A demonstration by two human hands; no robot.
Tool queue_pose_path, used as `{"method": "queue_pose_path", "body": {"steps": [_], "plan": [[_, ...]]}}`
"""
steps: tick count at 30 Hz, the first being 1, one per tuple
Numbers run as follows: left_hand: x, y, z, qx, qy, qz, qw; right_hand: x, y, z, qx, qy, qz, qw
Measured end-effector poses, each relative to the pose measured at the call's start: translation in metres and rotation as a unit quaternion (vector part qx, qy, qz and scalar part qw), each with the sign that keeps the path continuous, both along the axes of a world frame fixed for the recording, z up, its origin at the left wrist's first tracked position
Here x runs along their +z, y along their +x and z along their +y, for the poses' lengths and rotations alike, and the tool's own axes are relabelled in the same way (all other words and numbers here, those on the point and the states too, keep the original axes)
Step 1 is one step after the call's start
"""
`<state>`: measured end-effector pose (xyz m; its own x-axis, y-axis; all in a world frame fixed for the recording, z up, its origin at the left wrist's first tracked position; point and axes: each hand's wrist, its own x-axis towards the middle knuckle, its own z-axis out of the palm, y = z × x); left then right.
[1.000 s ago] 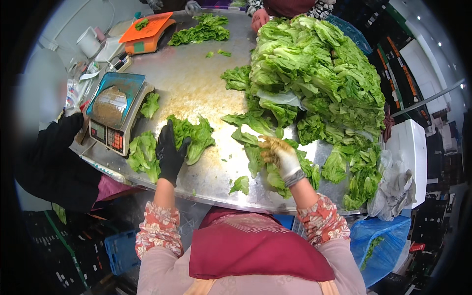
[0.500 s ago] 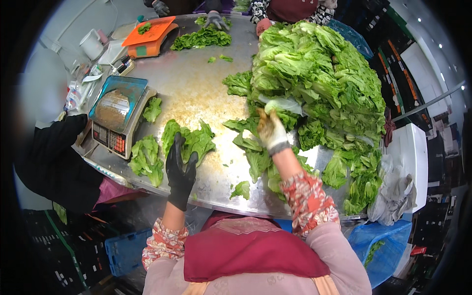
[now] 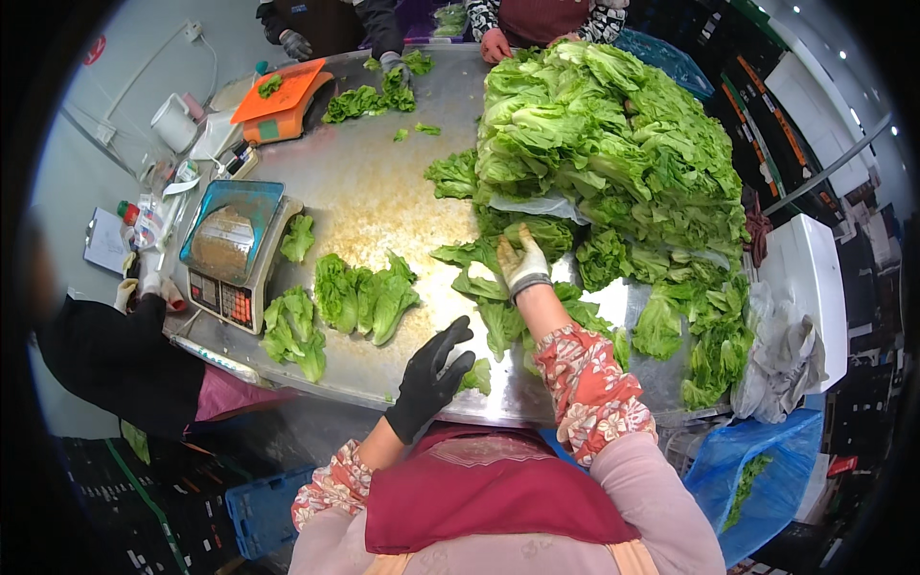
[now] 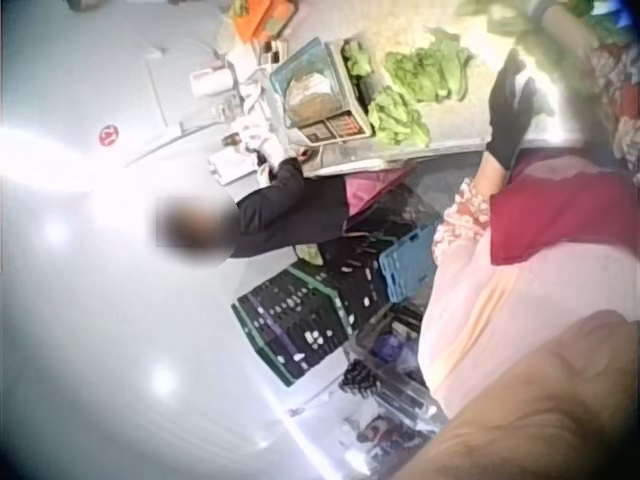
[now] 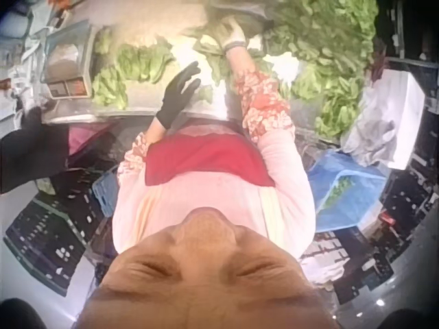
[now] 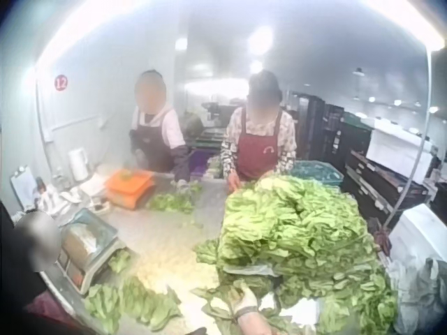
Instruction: The person sorts and trims leafy green vegetables on a stainless steel table, separating leaves and placing them into piles. A coworker weighs and bags portions of the vegetables nearby.
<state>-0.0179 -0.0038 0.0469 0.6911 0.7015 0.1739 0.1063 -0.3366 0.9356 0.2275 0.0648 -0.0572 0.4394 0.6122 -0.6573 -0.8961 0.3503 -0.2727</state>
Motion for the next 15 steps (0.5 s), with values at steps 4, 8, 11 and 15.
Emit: {"method": "queue_pose_path", "body": {"steps": [4,8,11,15], "plan": [[-0.005,-0.012,-0.005,0.009,-0.136,-0.007,0.991,-0.007,-0.003,-0.032,0.052,-0.005,-0.066,0.996],[-0.029,-0.024,0.006,-0.044,-0.34,-0.113,0.933,0.062,-0.041,-0.1,0.284,0.054,-0.159,0.944],[-0.017,-0.005,0.008,-0.128,-0.517,-0.195,0.824,0.08,-0.044,-0.126,0.54,0.062,-0.239,0.805],[-0.031,0.012,0.01,-0.11,-0.647,-0.266,0.706,0.091,-0.058,-0.134,0.503,-0.079,-0.406,0.758]]}}
